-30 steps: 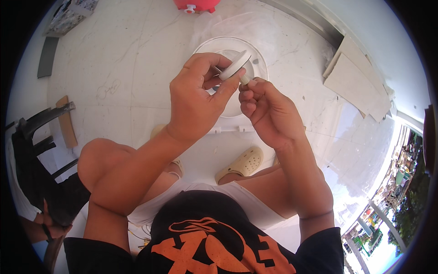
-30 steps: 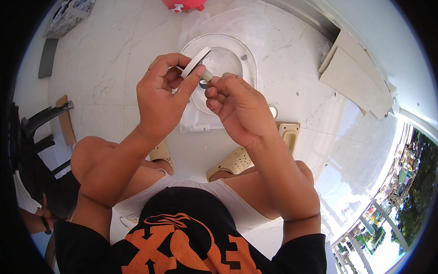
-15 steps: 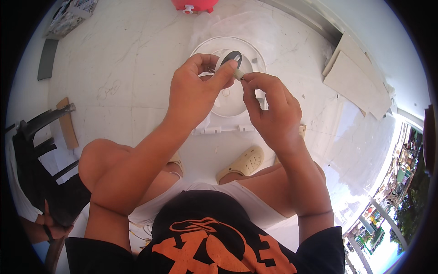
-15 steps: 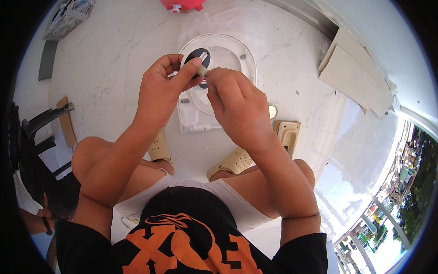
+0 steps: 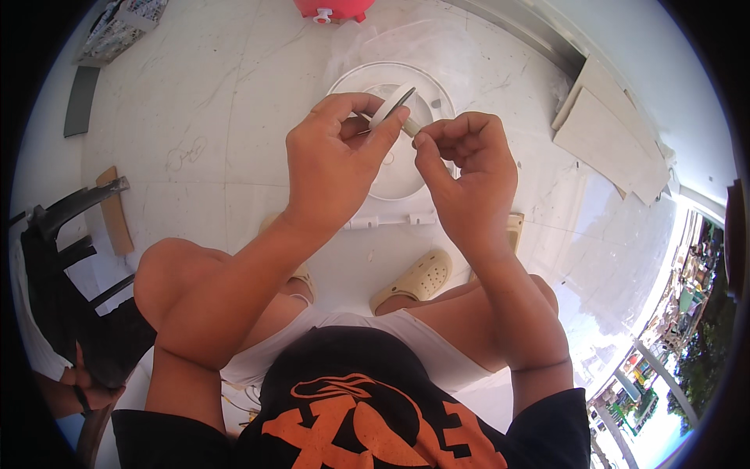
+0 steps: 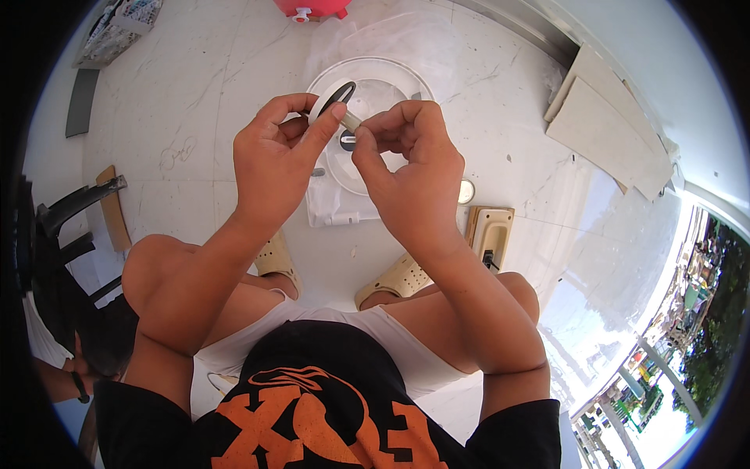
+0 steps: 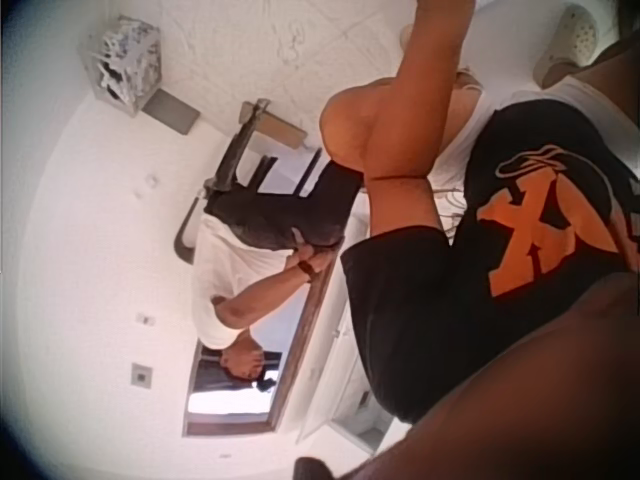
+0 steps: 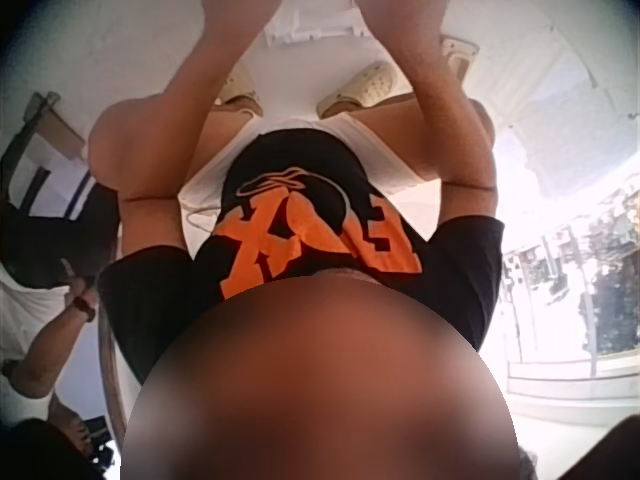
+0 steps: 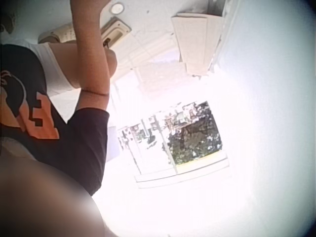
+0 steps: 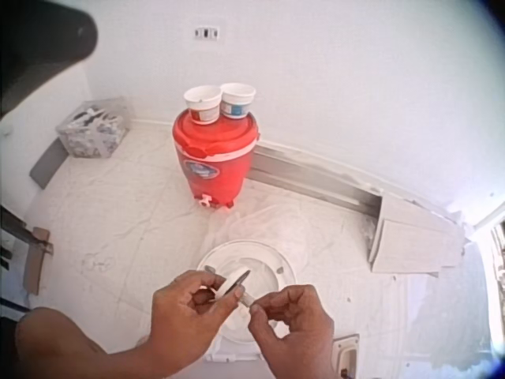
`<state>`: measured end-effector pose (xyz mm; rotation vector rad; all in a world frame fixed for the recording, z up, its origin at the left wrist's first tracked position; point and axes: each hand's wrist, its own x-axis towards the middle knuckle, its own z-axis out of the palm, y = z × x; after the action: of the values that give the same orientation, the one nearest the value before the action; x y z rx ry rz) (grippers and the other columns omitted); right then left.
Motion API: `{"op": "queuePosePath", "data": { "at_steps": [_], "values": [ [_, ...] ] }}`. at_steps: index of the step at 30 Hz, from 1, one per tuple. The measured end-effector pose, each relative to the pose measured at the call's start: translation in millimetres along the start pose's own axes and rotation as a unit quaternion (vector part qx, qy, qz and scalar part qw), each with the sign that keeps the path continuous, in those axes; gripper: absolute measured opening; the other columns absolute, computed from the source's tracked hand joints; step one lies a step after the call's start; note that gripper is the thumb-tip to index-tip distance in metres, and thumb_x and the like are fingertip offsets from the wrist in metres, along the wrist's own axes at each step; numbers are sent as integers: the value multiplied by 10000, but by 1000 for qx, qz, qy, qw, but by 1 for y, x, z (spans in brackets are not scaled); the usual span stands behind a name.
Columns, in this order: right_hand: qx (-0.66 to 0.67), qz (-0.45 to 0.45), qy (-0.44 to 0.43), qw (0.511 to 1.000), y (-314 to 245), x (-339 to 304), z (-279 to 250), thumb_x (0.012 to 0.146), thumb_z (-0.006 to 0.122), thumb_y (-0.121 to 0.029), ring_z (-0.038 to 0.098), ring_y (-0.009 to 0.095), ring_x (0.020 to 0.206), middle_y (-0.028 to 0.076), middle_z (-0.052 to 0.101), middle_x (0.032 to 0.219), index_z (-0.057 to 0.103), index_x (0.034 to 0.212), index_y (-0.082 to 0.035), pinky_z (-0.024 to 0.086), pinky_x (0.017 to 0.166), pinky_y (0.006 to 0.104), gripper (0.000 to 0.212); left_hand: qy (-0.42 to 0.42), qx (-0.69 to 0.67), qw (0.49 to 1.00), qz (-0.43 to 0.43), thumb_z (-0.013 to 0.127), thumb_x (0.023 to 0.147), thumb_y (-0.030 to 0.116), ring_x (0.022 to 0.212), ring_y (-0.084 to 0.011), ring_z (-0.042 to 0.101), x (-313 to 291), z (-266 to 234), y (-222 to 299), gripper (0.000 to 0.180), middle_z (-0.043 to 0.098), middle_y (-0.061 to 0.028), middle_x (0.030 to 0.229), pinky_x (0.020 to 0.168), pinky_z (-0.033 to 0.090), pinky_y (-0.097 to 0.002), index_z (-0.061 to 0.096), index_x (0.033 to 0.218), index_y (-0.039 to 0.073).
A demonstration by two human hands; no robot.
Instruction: The person unpacks a new toilet seat and installs the mounting hardware by hand. They then place the seat onto the toilet bowl and adjust the fit.
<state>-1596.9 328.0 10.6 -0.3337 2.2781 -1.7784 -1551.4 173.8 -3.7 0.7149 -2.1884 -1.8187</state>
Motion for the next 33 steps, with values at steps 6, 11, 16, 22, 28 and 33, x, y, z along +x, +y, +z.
{"op": "queuePosePath", "data": {
  "at_steps": [6,11,16,22,28,33],
  "values": [
    [402,293,-34,867,2,6,-10,986,689,-17,712,211,969,132,707,1051,577,1057,-22,587,866,308,132,28,-12,974,223,833,881,44,781,-171,748,7,4,-9,182,726,-142,1013,692,633,-276,724,1001,-39],
    [467,312,-68,825,2,8,-15,987,697,-26,726,206,942,123,709,1044,583,1033,-31,599,836,316,123,8,-13,977,211,842,891,99,801,-174,765,11,-1,-3,207,737,-141,1002,703,629,-270,718,985,-37],
    [-16,-91,-5,996,-5,3,-10,936,759,-16,764,190,928,90,752,1026,614,1010,-45,611,819,316,165,-41,-157,979,-122,818,941,260,867,-179,785,13,-4,7,336,755,-133,966,730,590,-229,711,982,-56],
    [-206,-209,-15,956,-1,1,-13,900,780,38,758,168,947,79,765,1022,606,1023,-26,604,869,297,223,-83,-179,968,-154,805,952,342,874,-183,791,12,-2,-1,426,759,-118,917,757,571,-221,716,985,-73],
    [-267,-245,-32,932,3,1,-15,850,797,41,752,179,876,63,755,987,615,1029,-47,599,799,290,270,-87,-94,983,-131,817,937,359,828,-158,785,10,-2,-1,455,768,-123,866,696,568,-230,724,978,-85],
    [-281,-228,-63,930,2,3,-17,842,799,38,732,168,834,56,740,954,604,1037,-45,599,779,293,288,-76,22,992,-103,830,921,339,698,-123,736,7,-5,7,416,768,-125,788,631,554,-250,734,989,-60]
  ]
}}
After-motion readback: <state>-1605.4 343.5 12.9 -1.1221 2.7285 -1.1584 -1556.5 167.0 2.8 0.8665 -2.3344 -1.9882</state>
